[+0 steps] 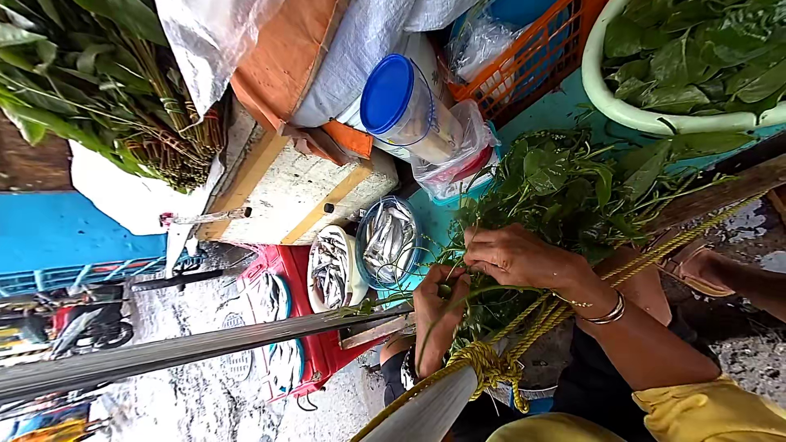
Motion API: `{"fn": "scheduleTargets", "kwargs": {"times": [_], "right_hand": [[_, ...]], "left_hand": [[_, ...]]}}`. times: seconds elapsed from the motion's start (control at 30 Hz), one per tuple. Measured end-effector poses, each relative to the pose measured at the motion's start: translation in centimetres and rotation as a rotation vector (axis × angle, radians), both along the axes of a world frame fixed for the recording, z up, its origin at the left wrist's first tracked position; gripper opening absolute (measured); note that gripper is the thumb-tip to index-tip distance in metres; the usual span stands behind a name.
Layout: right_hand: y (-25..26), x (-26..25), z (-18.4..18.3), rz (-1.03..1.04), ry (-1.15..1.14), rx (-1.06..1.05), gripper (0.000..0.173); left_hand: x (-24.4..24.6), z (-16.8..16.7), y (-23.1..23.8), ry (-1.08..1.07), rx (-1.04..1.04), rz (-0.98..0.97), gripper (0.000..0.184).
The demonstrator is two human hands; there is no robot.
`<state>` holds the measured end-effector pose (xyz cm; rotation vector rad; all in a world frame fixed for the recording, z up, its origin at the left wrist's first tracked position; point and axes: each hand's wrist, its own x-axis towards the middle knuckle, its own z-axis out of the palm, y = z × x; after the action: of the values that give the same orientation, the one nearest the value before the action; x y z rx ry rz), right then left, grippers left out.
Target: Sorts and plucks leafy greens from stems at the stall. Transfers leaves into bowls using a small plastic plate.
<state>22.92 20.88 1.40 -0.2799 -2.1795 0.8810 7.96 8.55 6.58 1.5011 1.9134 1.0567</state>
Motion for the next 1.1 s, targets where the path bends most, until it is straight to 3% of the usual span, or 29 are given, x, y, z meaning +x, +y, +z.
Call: {"fn": "scheduleTargets", "kwargs": {"times": [0.17, 0.33, 0.4, 0.57, 0.63, 0.77, 0.83, 0.93, 1.0, 1.1], "right_hand": [[1.4, 1.4, 0.1, -0.074, 0.202, -0.186, 0.012], [2.9, 4.8, 0.0, -0.069, 0.610, -0.683, 0.004], [2.9, 5.5, -0.1, -0.015, 0.702, -0.876, 0.011], [3.2, 5.8, -0.8, 0.043, 0.845, -0.970, 0.017], [3.5, 5.6, -0.8, 0.053, 0.875, -0.981, 0.018], [3.8, 5.4, -0.8, 0.012, 0.910, -0.993, 0.017], [3.7, 5.4, -1.0, -0.026, 0.914, -0.980, 0.016], [3.8, 5.5, -1.2, -0.046, 0.937, -0.979, 0.013], [4.6, 5.4, -1.2, -0.038, 0.979, -0.992, 0.012], [4.5, 5.6, -1.5, -0.033, 0.992, -0.960, 0.012]], "left_hand": [[-0.7, -0.6, -0.1, -0.009, 0.046, 0.055, 0.006], [-3.3, -2.5, -1.8, -0.184, -0.034, 0.223, 0.015], [-3.8, -2.9, -2.4, -0.338, -0.104, 0.275, 0.024], [-5.2, -3.0, -2.4, -0.592, -0.200, 0.334, 0.036], [-6.2, -3.5, -2.2, -0.436, -0.189, 0.287, 0.039], [-7.2, -4.4, -1.6, 0.304, -0.147, 0.189, 0.058], [-6.7, -4.0, -0.9, 0.485, -0.046, 0.169, 0.059], [-5.2, -3.3, 0.6, 0.488, 0.104, 0.115, 0.052], [-4.4, -3.0, 1.9, 0.382, 0.182, -0.001, 0.037], [-3.3, -2.7, 4.1, 0.218, 0.125, -0.217, 0.022]]}}
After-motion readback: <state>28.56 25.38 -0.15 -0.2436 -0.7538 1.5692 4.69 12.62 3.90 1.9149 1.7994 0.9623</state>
